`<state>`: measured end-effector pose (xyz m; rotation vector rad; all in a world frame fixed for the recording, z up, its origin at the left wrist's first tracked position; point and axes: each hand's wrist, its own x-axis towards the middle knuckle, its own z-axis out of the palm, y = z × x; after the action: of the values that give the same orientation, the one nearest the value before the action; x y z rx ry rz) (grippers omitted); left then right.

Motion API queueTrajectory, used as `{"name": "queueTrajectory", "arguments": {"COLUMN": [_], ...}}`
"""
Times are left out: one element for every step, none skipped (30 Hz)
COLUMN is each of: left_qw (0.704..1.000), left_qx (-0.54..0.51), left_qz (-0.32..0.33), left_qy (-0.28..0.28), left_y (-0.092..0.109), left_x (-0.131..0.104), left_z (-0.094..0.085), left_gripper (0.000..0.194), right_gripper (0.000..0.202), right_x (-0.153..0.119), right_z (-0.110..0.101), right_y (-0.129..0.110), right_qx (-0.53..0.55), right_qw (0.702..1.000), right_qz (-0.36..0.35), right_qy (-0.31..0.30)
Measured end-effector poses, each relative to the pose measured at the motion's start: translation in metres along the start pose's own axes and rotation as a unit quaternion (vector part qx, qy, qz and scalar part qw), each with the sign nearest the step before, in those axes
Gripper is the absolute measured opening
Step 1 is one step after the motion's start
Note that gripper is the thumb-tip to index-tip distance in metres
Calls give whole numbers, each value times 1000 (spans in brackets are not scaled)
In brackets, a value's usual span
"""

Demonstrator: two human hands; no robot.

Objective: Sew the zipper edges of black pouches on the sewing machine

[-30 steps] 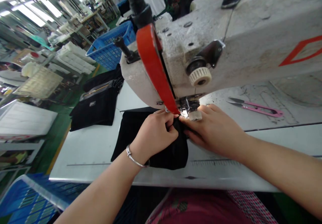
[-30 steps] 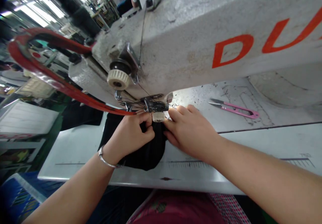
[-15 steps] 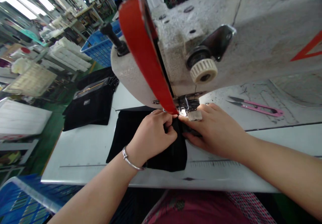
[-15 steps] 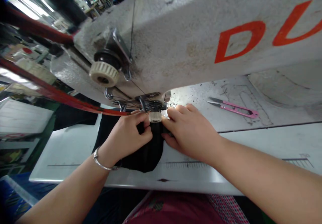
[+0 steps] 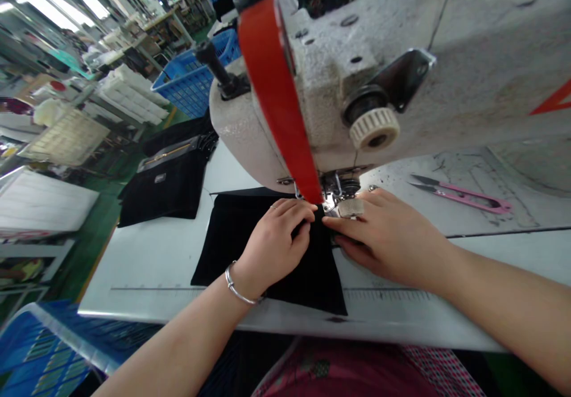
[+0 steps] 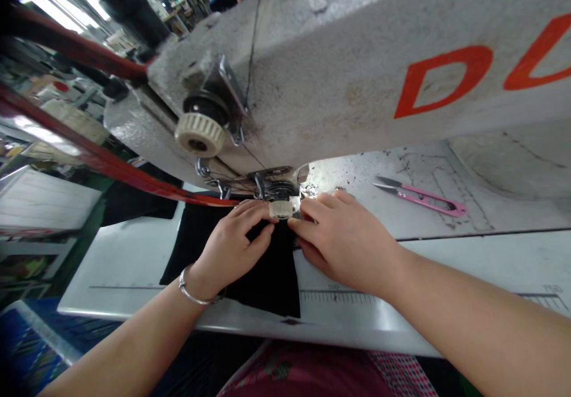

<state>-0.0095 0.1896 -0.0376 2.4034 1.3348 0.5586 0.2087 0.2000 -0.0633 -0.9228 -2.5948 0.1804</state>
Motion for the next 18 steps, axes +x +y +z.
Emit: {"name": "queueTrajectory", "arguments": {"left_qw": [1000, 1000, 1000, 1000, 999, 998, 997, 995, 994, 993, 993, 994, 994, 994, 993, 992, 990, 989], "left_qx": [-1, 1, 6, 14, 25, 38, 53, 67, 79, 85, 84, 79, 73, 70, 70, 71, 71, 69], "left_qz": [6, 13, 20, 27, 35, 44, 55, 66, 75, 80, 79, 75, 74, 79, 91, 106, 121, 131], "left_qy": [5, 8, 7, 4, 0, -4, -9, -12, -11, -9, -4, 3, 12, 20, 23, 19, 13, 6], "left_y": [-3, -7, -10, -13, -15, -17, -18, -19, -20, -21, -22, -24, -25, -27, -28, -29, -30, -31], "left_x": [-1, -2, -3, -2, -1, 1, 3, 5, 7, 9, 10, 10, 10, 9, 8, 6, 5, 4], "left_z": [1, 1, 1, 0, 0, 0, -1, 0, 0, 1, 2, 2, 3, 4, 5, 5, 5, 4], "left_gripper": [19, 24, 27, 29, 29, 28, 27, 25, 24, 22, 20, 18, 17, 17, 18, 20, 23, 25], "right_gripper": [24, 22, 22, 21, 22, 23, 25, 27, 29, 31, 31, 30, 30, 30, 30, 30, 30, 30], "right_x": [0, 0, -1, -1, -1, -1, -1, -1, -2, -2, -2, -2, -2, -2, -2, -2, -3, -3], "right_z": [0, 0, -1, -1, -1, -1, -1, -1, -1, 0, 0, 0, 0, 0, 1, 1, 1, 2], "right_y": [0, 0, 0, 0, 0, 0, 0, 0, 0, 0, 0, 1, 1, 1, 1, 1, 1, 1], "right_qx": [0, 0, 2, 5, 9, 14, 18, 21, 22, 23, 24, 25, 27, 29, 30, 31, 31, 31], "right_qw": [1000, 1000, 1000, 1000, 1000, 999, 999, 999, 999, 999, 999, 999, 999, 999, 999, 999, 999, 998], "right_qz": [-2, -5, -11, -19, -28, -36, -41, -44, -45, -44, -43, -41, -41, -42, -42, -43, -45, -46], "right_qy": [-3, -6, -9, -10, -10, -8, -5, -1, 4, 7, 9, 10, 9, 7, 6, 5, 4, 3]}}
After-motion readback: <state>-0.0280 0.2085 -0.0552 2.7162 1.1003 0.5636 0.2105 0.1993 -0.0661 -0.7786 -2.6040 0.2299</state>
